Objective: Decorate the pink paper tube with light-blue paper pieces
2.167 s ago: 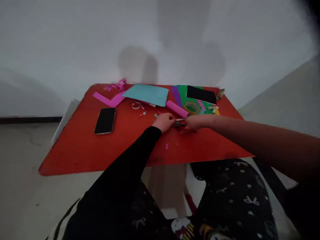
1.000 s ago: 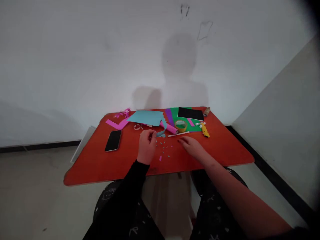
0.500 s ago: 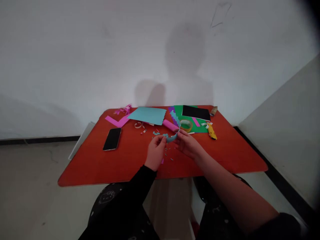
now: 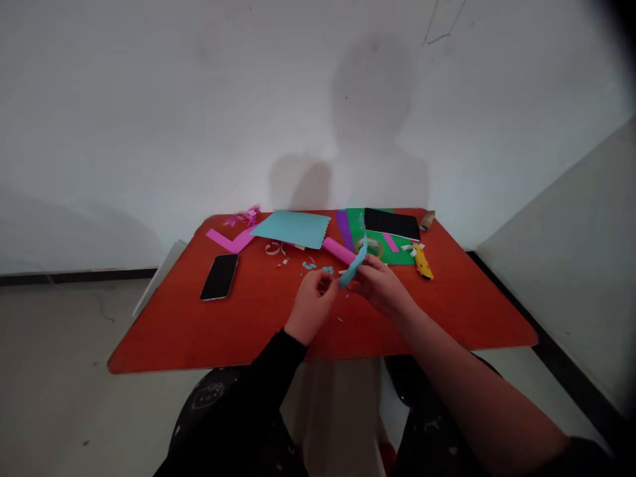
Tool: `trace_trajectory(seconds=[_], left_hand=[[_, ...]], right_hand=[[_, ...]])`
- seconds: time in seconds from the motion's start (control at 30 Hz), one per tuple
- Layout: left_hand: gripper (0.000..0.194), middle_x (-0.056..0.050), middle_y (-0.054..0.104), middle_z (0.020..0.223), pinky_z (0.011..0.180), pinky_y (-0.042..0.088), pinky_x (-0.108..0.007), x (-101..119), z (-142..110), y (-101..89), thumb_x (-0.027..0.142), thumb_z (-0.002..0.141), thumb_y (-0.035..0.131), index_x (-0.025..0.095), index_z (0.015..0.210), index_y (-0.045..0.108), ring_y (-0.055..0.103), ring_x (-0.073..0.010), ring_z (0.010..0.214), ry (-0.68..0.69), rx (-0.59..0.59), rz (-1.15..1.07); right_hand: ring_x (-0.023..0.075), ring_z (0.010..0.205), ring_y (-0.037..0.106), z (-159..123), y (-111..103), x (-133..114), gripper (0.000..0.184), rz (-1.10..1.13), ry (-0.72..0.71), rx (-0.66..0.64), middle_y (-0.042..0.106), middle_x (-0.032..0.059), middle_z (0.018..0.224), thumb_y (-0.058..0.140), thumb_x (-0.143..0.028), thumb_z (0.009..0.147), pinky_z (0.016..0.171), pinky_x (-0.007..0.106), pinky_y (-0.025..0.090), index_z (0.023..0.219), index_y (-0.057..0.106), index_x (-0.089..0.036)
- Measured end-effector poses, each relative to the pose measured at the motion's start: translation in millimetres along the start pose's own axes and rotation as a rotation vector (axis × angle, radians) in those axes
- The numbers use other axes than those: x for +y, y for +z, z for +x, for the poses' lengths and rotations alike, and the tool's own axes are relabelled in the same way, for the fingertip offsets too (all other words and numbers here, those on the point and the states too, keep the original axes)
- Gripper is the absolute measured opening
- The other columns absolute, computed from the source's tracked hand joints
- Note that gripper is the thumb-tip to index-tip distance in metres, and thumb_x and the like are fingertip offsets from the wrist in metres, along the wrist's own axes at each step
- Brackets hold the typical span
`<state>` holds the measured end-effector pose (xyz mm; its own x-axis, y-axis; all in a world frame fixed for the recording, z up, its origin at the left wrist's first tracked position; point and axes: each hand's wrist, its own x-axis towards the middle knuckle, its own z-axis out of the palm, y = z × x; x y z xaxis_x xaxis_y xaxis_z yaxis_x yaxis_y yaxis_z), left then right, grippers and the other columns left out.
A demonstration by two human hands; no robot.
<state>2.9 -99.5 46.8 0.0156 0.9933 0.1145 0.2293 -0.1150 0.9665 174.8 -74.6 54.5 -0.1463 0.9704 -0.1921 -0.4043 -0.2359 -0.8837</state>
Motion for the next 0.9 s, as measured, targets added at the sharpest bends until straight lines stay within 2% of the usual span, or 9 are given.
trace_trajectory(seconds=[0.2, 0.33, 0.4, 0.53, 0.63, 0.73, 0.9], left_hand=[[0.033, -0.008, 0.073, 0.099, 0.072, 0.052, -0.028, 7.8, 8.1, -6.8, 0.043, 0.084, 0.069, 0.017, 0.104, 0.069, 0.066, -0.0163, 0.081, -0.11, -0.112, -0.225], [0.03, -0.005, 0.072, 0.091, 0.071, 0.051, -0.026, 8.3, 14.7, -13.6, 0.042, 0.079, 0.071, 0.017, 0.096, 0.073, 0.064, -0.0143, 0.078, -0.181, -0.126, -0.278], [0.029, -0.004, 0.072, 0.089, 0.068, 0.05, -0.025, 5.8, 16.0, -14.7, 0.043, 0.078, 0.073, 0.018, 0.094, 0.073, 0.062, -0.0128, 0.074, -0.238, -0.118, -0.312], [0.03, -0.002, 0.069, 0.08, 0.062, 0.046, -0.022, 1.0, 15.6, -11.7, 0.043, 0.075, 0.075, 0.017, 0.092, 0.072, 0.06, -0.0106, 0.068, -0.325, -0.076, -0.362], [0.032, -0.003, 0.068, 0.08, 0.063, 0.047, -0.023, 0.7, 13.9, -7.6, 0.042, 0.074, 0.077, 0.017, 0.091, 0.069, 0.062, -0.0118, 0.069, -0.321, -0.078, -0.4], [0.031, -0.002, 0.066, 0.078, 0.063, 0.047, -0.024, 3.0, 12.2, -5.5, 0.042, 0.074, 0.077, 0.016, 0.089, 0.068, 0.062, -0.0128, 0.07, -0.298, -0.073, -0.383], [0.024, -0.001, 0.063, 0.073, 0.063, 0.044, -0.025, 8.6, 10.9, -6.4, 0.04, 0.078, 0.07, 0.017, 0.083, 0.07, 0.056, -0.0128, 0.067, -0.172, -0.086, -0.229]], right_hand=[[0.0168, 0.075, 0.066, -4.6, 6.7, 2.0, 0.018, -0.465, -0.045, -0.18, 0.067, -0.0006, 0.085, 0.064, -0.031, 0.08, 0.066, 0.03, 0.056, 0.096, 0.065, -0.022], [0.0161, 0.076, 0.061, -8.1, 8.9, 9.6, 0.017, -0.705, -0.157, -0.281, 0.065, 0.0001, 0.085, 0.052, -0.029, 0.091, 0.068, 0.029, 0.052, 0.098, 0.065, -0.021], [0.0172, 0.08, 0.061, -7.9, 7.6, 14.2, 0.016, -0.768, -0.244, -0.227, 0.066, 0.0023, 0.092, 0.053, -0.031, 0.092, 0.07, 0.03, 0.051, 0.102, 0.062, -0.021], [0.0188, 0.079, 0.06, -8.1, 4.7, 18.2, 0.027, -0.857, -0.461, 0.055, 0.064, 0.0079, 0.106, 0.062, -0.032, 0.089, 0.072, 0.034, 0.053, 0.114, 0.059, -0.022], [0.023, 0.09, 0.064, -12.1, 5.4, 14.6, 0.028, -1.014, -0.524, 0.007, 0.066, 0.0111, 0.111, 0.056, -0.028, 0.093, 0.081, 0.038, 0.054, 0.119, 0.064, -0.023], [0.0273, 0.106, 0.065, -16.1, 6.6, 10.4, 0.031, -1.095, -0.52, -0.044, 0.068, 0.013, 0.118, 0.056, -0.031, 0.095, 0.088, 0.042, 0.054, 0.123, 0.067, -0.024], [0.0241, 0.092, 0.068, -13.4, 5.7, 12.0, 0.029, -0.946, -0.443, 0.005, 0.073, 0.0101, 0.107, 0.063, -0.032, 0.089, 0.08, 0.038, 0.056, 0.116, 0.07, -0.023]])
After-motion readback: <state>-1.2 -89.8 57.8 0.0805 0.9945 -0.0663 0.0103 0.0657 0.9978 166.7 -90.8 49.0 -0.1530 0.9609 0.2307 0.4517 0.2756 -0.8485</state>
